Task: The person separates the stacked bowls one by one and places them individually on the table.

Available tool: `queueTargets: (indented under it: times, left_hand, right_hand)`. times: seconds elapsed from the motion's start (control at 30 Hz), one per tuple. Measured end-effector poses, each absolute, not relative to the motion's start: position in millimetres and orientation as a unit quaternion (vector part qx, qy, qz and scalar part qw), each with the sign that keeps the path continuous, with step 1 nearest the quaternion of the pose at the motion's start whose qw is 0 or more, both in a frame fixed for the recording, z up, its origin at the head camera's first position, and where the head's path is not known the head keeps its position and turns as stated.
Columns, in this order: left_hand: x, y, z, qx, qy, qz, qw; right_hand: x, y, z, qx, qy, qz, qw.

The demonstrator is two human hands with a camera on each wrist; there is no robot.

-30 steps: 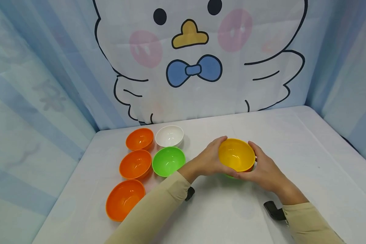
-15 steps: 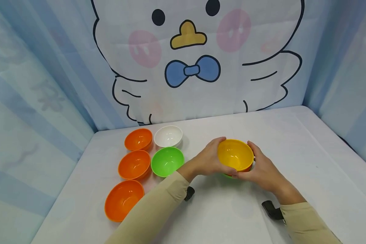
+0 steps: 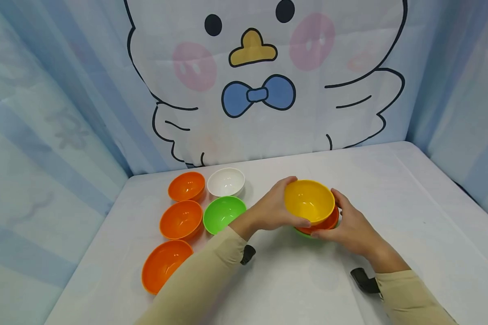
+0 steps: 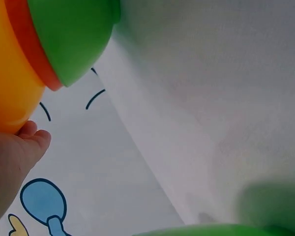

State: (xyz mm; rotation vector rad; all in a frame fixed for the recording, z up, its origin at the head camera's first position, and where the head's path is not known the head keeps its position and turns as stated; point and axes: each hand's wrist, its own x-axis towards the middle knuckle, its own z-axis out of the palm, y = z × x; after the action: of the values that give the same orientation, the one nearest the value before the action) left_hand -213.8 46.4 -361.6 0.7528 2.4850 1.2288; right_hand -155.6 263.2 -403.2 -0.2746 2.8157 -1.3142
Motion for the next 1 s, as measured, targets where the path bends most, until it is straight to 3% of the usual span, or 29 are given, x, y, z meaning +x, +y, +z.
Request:
queueTargets:
  times: [0.6, 1.0]
  left_hand:
    - [-199.6, -16.6, -317.8, 0.296, 0.869, 0.388, 0.077]
    - [-180.8, -63.0, -305.5, 0.284, 0.885, 0.362, 0.07]
  right_hand:
    - [-156.4, 259.5, -401.1, -0.087, 0.902, -0.422, 0.016]
    - [-157.9, 262.1, -398.8, -0.093, 0.903, -0.419, 0.018]
